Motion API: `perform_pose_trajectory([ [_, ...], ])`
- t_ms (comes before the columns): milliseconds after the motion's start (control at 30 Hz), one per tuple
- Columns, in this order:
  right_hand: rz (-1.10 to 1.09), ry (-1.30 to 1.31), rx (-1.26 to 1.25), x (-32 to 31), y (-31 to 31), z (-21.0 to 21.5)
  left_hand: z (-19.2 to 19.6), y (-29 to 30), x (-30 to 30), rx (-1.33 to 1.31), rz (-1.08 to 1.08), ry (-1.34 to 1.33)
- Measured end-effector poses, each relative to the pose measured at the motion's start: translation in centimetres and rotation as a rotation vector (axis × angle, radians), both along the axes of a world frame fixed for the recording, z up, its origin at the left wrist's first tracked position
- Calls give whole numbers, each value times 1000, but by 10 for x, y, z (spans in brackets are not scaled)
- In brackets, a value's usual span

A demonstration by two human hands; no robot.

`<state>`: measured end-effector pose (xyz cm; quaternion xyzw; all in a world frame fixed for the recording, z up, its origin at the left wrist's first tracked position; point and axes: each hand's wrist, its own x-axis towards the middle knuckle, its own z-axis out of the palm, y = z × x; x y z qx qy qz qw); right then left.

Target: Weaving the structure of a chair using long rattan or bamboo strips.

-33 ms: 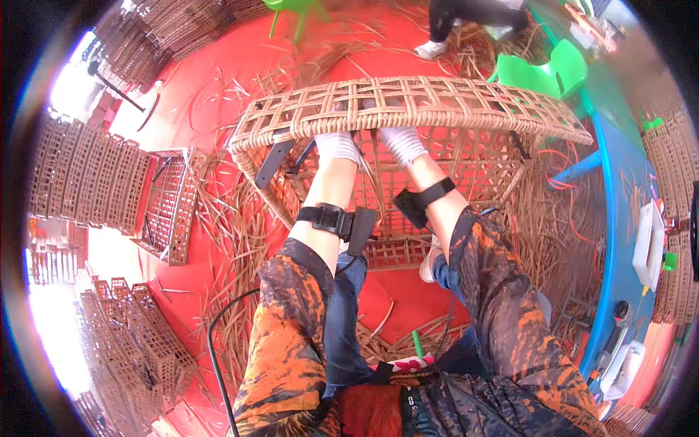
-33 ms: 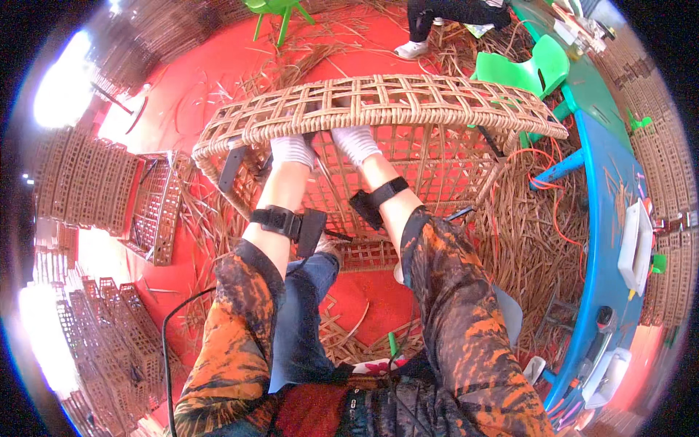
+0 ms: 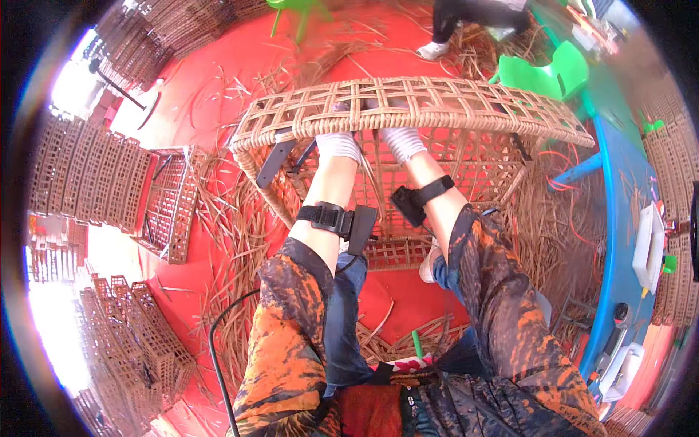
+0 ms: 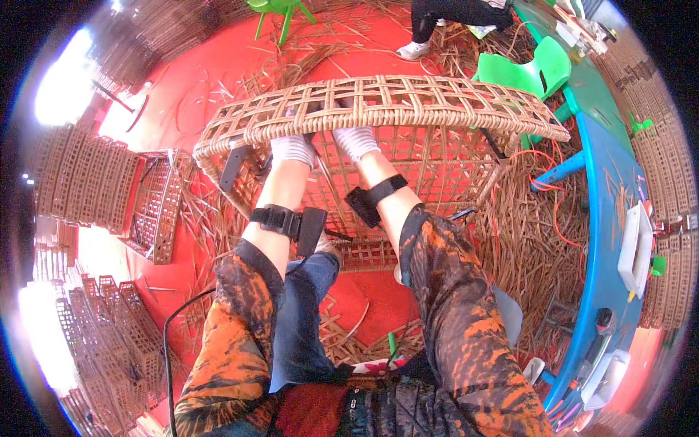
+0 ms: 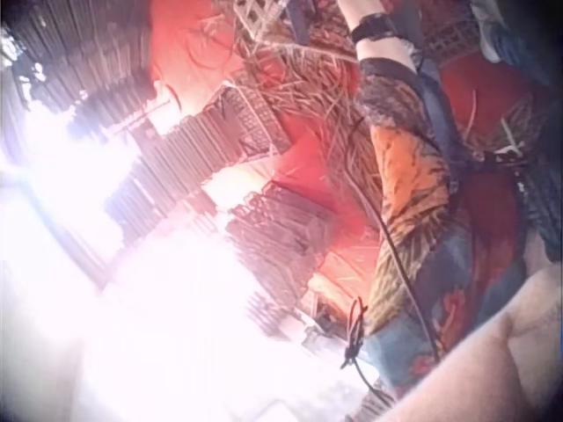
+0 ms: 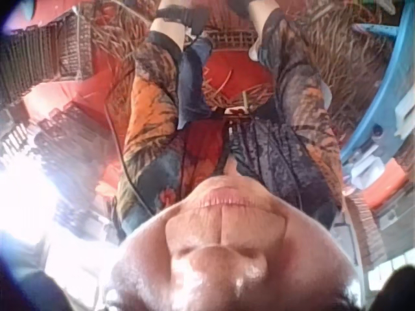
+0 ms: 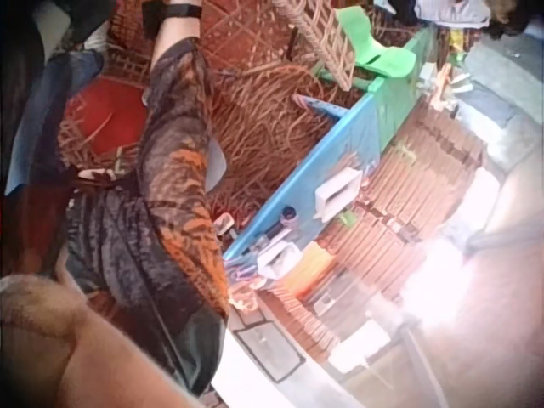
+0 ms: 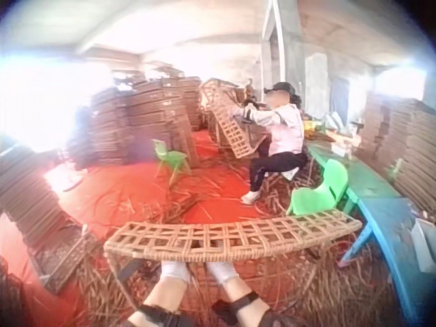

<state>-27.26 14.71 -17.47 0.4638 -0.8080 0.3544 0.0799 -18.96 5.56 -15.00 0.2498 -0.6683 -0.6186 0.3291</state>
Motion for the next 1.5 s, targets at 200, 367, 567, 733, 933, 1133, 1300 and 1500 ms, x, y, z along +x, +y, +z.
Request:
perform_pose_trajectory([
  [200, -61, -77, -6, -3, -4, 7, -10, -18, -1, -33, 31, 35],
  [367, -76, -144, 239, 0, 0, 20, 4, -22, 22, -1202, 423, -542],
  [567, -132, -116, 153, 7, -5, 36, 26, 4, 41, -1197, 405, -667],
  [733, -49, 25, -169, 16, -2, 42, 25, 23, 40, -1358, 150, -477],
  [933, -232, 182, -219, 29, 1, 46, 25, 42, 24, -807, 197, -172],
  [1133, -226, 267, -38, 23, -6, 49, 25, 33, 26, -845, 47, -562],
  [1300, -203, 351, 24, 19, -7, 41, 5, 22, 20, -900, 176, -137],
  [1500, -167, 359, 139, 14, -3, 35, -26, 14, -2, 14, 48, 224],
])
